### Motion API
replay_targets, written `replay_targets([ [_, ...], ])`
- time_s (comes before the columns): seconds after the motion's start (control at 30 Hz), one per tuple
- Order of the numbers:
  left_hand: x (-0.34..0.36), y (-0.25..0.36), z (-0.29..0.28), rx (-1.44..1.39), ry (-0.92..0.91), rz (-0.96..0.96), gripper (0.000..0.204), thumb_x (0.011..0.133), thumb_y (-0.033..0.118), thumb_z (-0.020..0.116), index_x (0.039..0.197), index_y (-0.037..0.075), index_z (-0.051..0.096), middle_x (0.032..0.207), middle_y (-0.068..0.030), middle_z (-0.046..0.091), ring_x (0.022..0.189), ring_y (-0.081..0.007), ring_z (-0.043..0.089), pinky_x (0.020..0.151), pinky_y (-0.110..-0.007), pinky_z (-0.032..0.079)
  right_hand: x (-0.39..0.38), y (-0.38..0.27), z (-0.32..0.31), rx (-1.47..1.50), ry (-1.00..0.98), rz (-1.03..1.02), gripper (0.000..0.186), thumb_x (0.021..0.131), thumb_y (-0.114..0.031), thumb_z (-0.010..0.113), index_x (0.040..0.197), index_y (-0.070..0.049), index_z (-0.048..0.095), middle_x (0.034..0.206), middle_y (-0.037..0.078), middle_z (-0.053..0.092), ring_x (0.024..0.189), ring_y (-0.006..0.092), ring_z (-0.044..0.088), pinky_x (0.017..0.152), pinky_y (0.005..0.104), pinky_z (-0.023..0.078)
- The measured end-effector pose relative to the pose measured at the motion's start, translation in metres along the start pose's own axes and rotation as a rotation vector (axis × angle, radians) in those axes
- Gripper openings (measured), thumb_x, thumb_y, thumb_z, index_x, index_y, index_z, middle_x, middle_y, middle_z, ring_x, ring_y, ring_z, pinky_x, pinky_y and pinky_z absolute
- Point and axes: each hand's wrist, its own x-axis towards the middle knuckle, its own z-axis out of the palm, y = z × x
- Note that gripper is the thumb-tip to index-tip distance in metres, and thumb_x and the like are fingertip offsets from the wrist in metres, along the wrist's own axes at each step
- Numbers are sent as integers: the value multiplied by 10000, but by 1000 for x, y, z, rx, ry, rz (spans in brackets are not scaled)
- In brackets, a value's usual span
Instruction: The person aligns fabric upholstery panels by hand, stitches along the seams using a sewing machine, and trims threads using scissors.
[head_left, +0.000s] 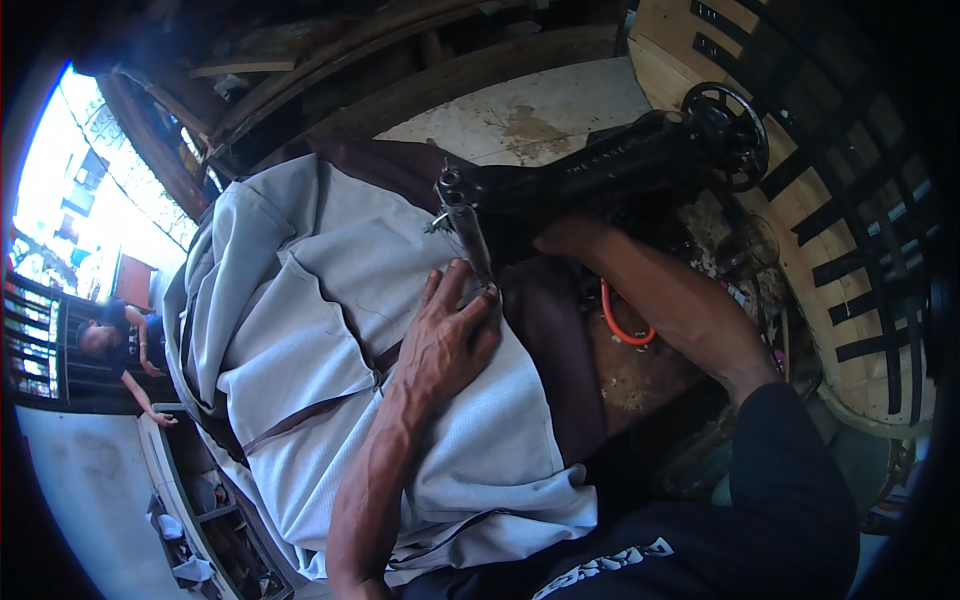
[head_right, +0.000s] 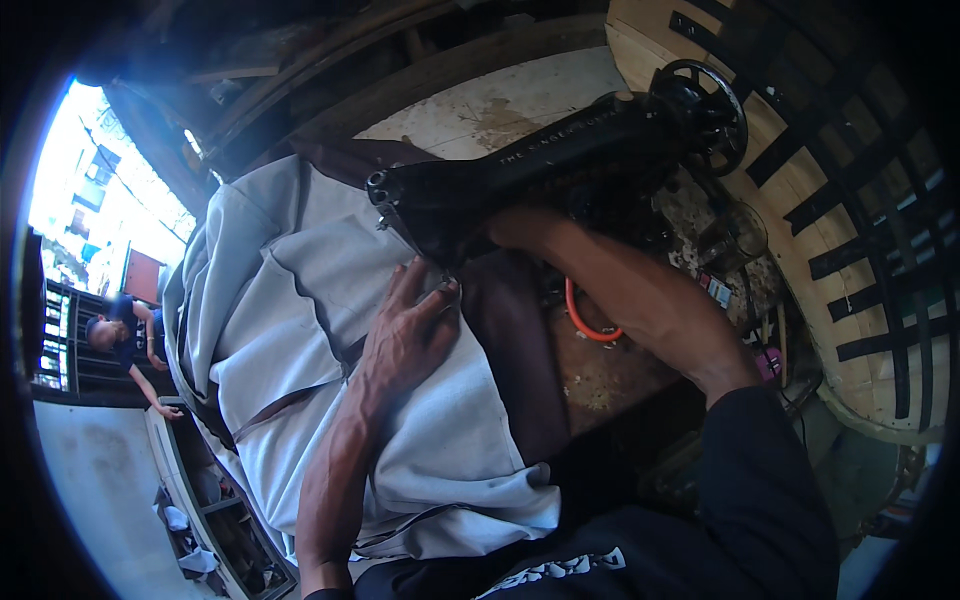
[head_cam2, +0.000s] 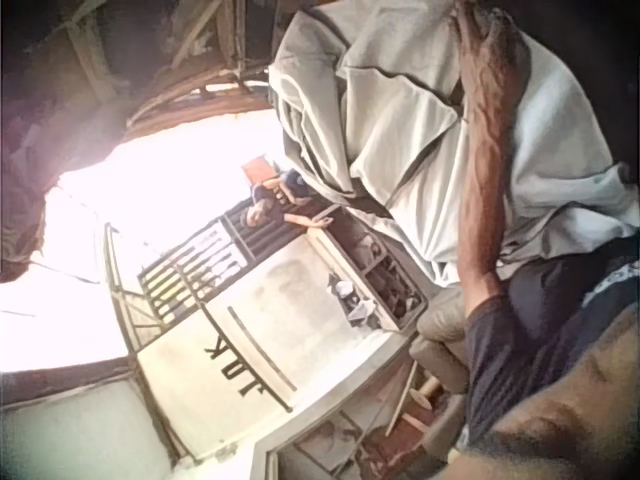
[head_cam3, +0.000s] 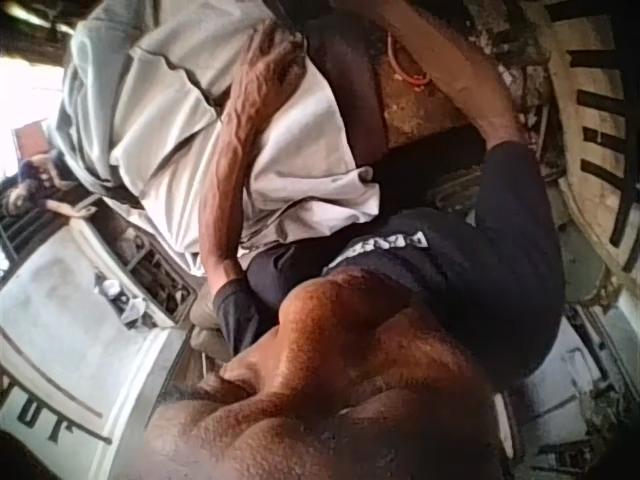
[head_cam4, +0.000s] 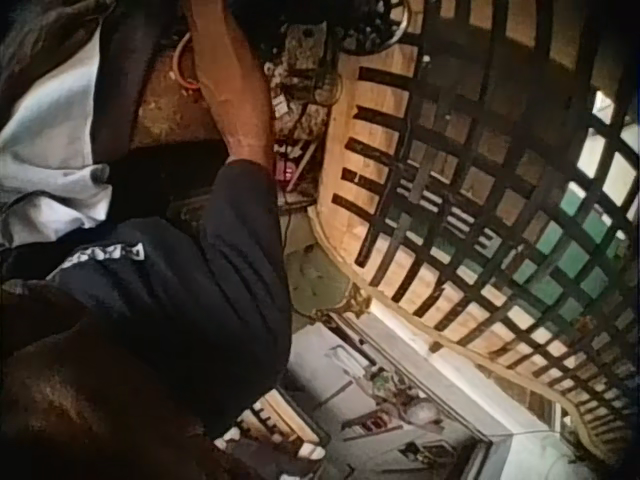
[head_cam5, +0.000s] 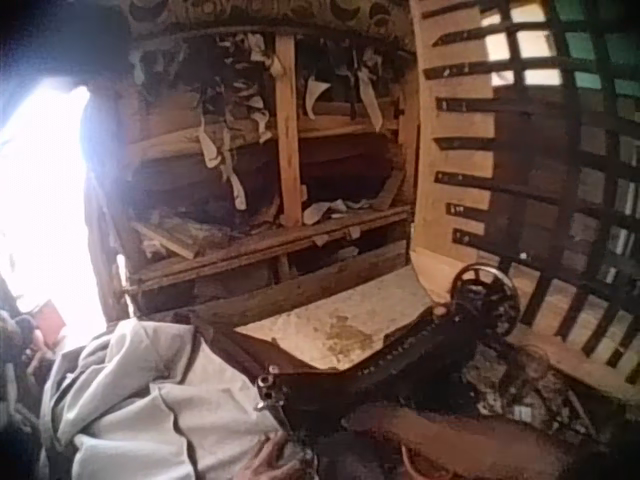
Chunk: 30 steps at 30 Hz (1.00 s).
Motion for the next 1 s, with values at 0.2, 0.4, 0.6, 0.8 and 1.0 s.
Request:
replay_targets([
  [0.2, -10, 0, -3, -97, 26, -147, 413, 857, 135, 713, 1267, 79, 726, 1456, -335, 449, 1366, -537, 493, 1156, -538, 451, 2, -63, -54, 299, -35, 97, 310, 951, -319, 669, 1163, -108, 751, 1200, 155, 743, 1124, 348, 709, 972, 450, 552],
  [0.4, -9, -3, 6, -48, 78, -51, 396, 867, 127, 712, 1258, 66, 722, 1407, -298, 509, 1370, -507, 509, 1193, -587, 394, -27, -77, -38, 299, -165, 106, 212, 946, -294, 670, 1012, -123, 777, 1017, 145, 729, 960, 357, 717, 881, 502, 550],
  [0.6, -11, -8, 11, 92, 82, 65, 381, 866, 121, 717, 1239, 49, 715, 1319, -188, 620, 1412, -400, 524, 1198, -600, 375, -42, -89, -46, 345, -102, 66, 159, 926, -233, 713, 941, -78, 742, 943, 123, 714, 848, 349, 715, 781, 466, 558],
  [0.8, -15, -6, 12, 136, 174, 68, 433, 852, 135, 723, 1276, 50, 695, 1254, -155, 698, 1332, -333, 612, 1176, -555, 404, -61, -107, -56, 419, -149, 80, 123, 923, -171, 699, 871, -60, 693, 869, 111, 656, 759, 335, 687, 688, 450, 551],
  [1.0, -11, -7, 14, 148, 190, 106, 371, 847, 131, 725, 1207, 49, 758, 1172, -105, 713, 1279, -286, 633, 1135, -477, 432, -51, -108, -102, 396, -148, -142, 72, 908, -159, 749, 908, -87, 748, 868, 85, 694, 752, 305, 709, 671, 415, 571],
])
